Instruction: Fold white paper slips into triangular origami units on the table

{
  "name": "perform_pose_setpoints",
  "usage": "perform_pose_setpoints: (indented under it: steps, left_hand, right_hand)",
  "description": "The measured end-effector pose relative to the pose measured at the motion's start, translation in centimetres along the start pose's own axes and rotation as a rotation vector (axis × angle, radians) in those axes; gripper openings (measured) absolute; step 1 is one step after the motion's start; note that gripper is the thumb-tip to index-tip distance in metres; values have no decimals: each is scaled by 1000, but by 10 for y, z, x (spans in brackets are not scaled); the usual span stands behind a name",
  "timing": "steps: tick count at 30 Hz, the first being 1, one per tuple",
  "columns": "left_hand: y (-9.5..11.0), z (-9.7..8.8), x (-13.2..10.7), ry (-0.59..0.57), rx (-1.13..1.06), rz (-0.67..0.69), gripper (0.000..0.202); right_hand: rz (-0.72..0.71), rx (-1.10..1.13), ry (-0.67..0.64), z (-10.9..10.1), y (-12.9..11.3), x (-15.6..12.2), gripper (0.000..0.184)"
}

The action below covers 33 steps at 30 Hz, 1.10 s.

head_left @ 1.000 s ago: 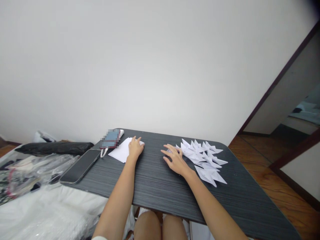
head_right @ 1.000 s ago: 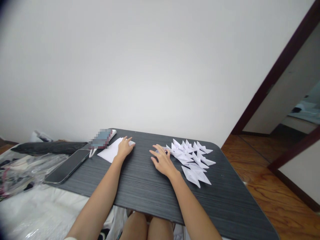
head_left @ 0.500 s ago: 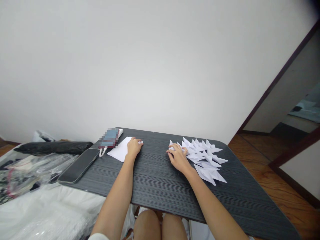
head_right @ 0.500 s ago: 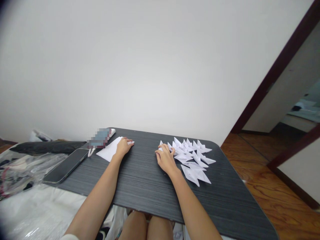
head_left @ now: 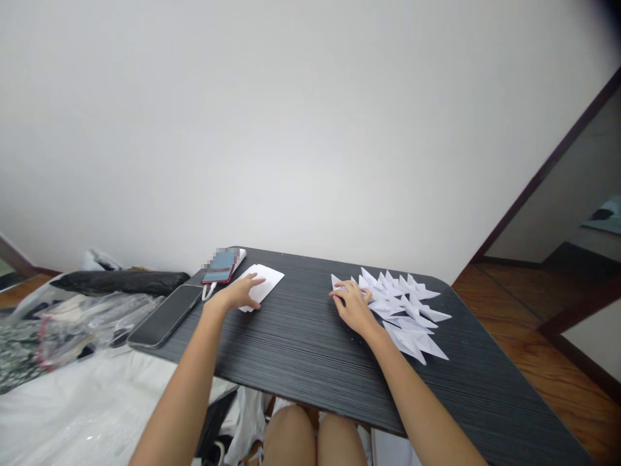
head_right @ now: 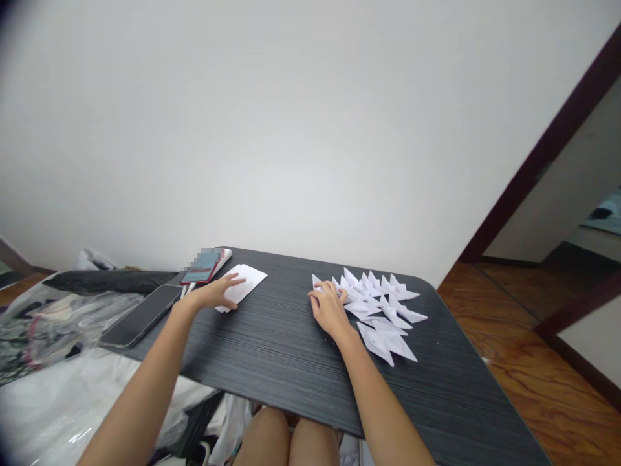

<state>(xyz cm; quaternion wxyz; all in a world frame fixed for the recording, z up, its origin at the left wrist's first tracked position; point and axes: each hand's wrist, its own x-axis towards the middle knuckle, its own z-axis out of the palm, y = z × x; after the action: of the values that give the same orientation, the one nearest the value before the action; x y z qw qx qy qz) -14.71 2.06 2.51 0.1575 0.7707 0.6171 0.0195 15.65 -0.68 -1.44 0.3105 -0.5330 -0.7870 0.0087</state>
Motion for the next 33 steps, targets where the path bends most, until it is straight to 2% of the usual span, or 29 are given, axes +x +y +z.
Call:
perform_pose_setpoints:
  steps: [4, 8, 11, 15, 19, 25, 33]
  left_hand:
    - [-20, -14, -30, -62, 6, 137, 72]
    - [-15, -11, -36, -48, 18, 236, 62]
    - [-6, -3, -31, 20, 55, 228, 67]
    - [0, 4, -25, 58, 82, 159, 65]
    - [-1, 1, -22, 72, 64, 106, 57]
    - [-9, -4, -19, 99, -35, 120, 34]
    - [-16, -10, -18, 77, -63, 124, 35]
  right_hand:
    - [-22, 15, -2, 2, -1, -1, 24]
    - [-24, 12, 5, 3, -1, -2, 24]
    - [-23, 1, 14, 2, -1, -1, 25]
    - [-15, 5, 7, 1, -2, -1, 24]
    - [-14, 19, 3, 0, -4, -1, 24]
    - [-14, 20, -8, 1, -3, -1, 24]
    - [-10, 46, -5, 2, -1, -1, 24]
